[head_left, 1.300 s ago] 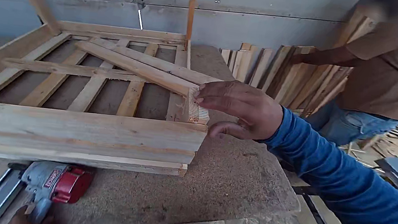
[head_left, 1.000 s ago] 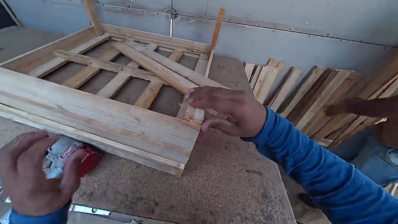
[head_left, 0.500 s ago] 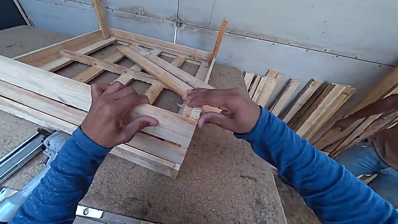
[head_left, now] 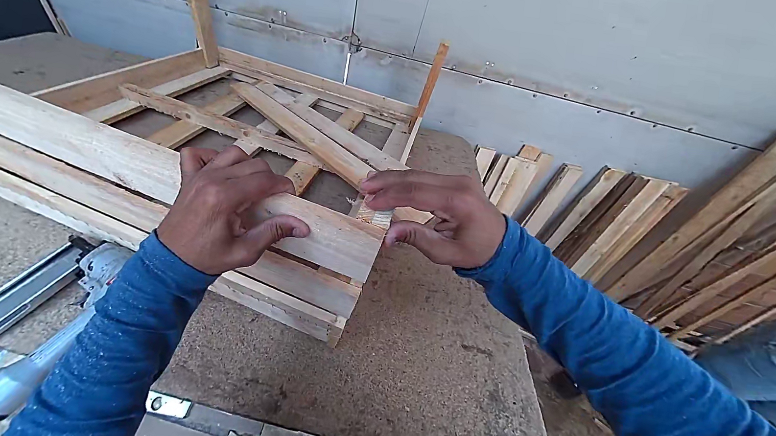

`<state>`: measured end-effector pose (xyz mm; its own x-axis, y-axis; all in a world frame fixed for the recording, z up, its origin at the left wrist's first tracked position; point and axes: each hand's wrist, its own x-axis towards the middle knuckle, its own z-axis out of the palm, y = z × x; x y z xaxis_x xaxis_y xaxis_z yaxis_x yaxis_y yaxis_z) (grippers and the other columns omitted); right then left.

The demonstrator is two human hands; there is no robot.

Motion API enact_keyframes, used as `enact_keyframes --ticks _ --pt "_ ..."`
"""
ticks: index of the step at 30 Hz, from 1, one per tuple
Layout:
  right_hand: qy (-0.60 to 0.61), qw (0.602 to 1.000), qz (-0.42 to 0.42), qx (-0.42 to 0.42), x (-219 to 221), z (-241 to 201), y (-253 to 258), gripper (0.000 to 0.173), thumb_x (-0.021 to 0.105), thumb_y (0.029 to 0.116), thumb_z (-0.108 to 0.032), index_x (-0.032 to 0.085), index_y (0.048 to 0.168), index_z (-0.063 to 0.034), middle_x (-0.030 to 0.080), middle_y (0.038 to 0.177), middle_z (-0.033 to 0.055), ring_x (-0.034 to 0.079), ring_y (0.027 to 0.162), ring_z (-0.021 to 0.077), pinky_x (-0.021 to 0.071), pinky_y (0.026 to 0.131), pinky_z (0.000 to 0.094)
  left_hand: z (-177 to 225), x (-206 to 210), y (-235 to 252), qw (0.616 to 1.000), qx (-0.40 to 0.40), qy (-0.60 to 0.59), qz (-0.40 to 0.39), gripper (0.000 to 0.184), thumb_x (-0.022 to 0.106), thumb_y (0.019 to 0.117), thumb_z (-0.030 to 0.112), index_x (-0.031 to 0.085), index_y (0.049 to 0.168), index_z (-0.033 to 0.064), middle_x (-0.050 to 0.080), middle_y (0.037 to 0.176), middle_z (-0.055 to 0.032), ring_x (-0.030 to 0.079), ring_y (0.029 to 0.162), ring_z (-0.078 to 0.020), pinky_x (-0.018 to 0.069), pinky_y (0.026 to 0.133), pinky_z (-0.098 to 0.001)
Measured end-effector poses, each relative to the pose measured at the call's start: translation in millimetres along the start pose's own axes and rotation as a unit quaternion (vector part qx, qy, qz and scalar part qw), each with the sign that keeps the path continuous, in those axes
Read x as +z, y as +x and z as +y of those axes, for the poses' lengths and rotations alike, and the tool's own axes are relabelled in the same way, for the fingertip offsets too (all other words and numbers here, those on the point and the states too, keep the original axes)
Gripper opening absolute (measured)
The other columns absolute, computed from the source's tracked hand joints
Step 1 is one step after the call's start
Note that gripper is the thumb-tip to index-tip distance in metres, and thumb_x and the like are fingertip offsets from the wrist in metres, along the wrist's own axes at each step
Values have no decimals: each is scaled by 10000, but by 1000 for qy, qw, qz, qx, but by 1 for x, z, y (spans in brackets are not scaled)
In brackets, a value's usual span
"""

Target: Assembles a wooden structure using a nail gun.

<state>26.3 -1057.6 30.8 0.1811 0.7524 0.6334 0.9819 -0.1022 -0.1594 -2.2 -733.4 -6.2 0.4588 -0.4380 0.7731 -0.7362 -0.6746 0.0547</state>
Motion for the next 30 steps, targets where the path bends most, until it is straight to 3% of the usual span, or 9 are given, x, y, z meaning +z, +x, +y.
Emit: enact_keyframes --ticks 2,5,7,9,15,22,26,28,30 --pt "1 996 90 -18 15 -3 -11 374 738 958 -245 687 1176 55 687 1242 202 656 1221 296 568 1053 461 1 0 0 1000 -3 -3 2 521 639 897 658 765 1011 166 695 872 -6 610 890 -194 362 908 -534" --pt "-10 980 193 -40 41 -7 -31 465 844 864 -196 611 1233 -36 724 1152 160 685 1176 318 503 1108 596 0 0 1 1000 -9 -3 0 514 649 884 671 770 1006 186 699 875 10 617 900 -180 365 926 -539" --pt "-29 979 191 -62 52 -7 -43 667 914 781 -215 543 1327 -121 692 1248 137 630 1269 332 458 1146 615 0 0 1 1000 -16 -5 -6 526 650 875 684 773 1007 190 701 879 15 619 906 -179 368 936 -544" --pt "-68 977 181 -86 57 -4 -48 791 939 752 -250 489 1398 -177 651 1335 116 573 1343 341 445 1164 598 1 0 2 1000 -21 -9 -9 520 667 864 675 779 1016 190 707 895 21 618 916 -173 362 944 -538" --pt "-156 967 163 -120 56 -4 -49 807 936 751 -313 482 1402 -167 628 1386 128 542 1374 364 461 1157 562 3 -2 3 999 -35 -11 -19 524 664 856 693 784 1009 207 706 895 43 610 907 -154 361 944 -531" --pt "-223 953 166 -124 65 -2 -50 727 929 745 -370 515 1295 -135 570 1417 133 511 1395 358 456 1155 565 4 -2 3 999 -32 4 -17 524 647 862 705 782 1040 232 722 952 54 621 962 -152 359 987 -542" --pt "-229 951 171 -117 67 -2 -52 645 912 770 -375 531 1223 -118 577 1424 120 510 1404 355 465 1150 573 14 -23 -19 989 -40 116 77 669 650 894 660 682 1304 132 654 1273 -134 583 1206 -334 396 1044 -609" --pt "-236 950 173 -111 70 2 -54 570 891 798 -372 543 1174 -121 579 1431 93 492 1423 345 461 1155 566 5 -38 -62 973 -90 146 156 559 687 936 502 665 1276 59 628 1290 -199 566 1240 -373 427 1067 -568" --pt "-240 948 178 -113 71 5 -56 495 881 818 -351 556 1110 -117 590 1420 83 496 1422 345 471 1149 566 -18 -48 -131 948 -195 182 173 500 658 974 416 663 1232 -13 612 1270 -266 565 1221 -436 438 1060 -591"
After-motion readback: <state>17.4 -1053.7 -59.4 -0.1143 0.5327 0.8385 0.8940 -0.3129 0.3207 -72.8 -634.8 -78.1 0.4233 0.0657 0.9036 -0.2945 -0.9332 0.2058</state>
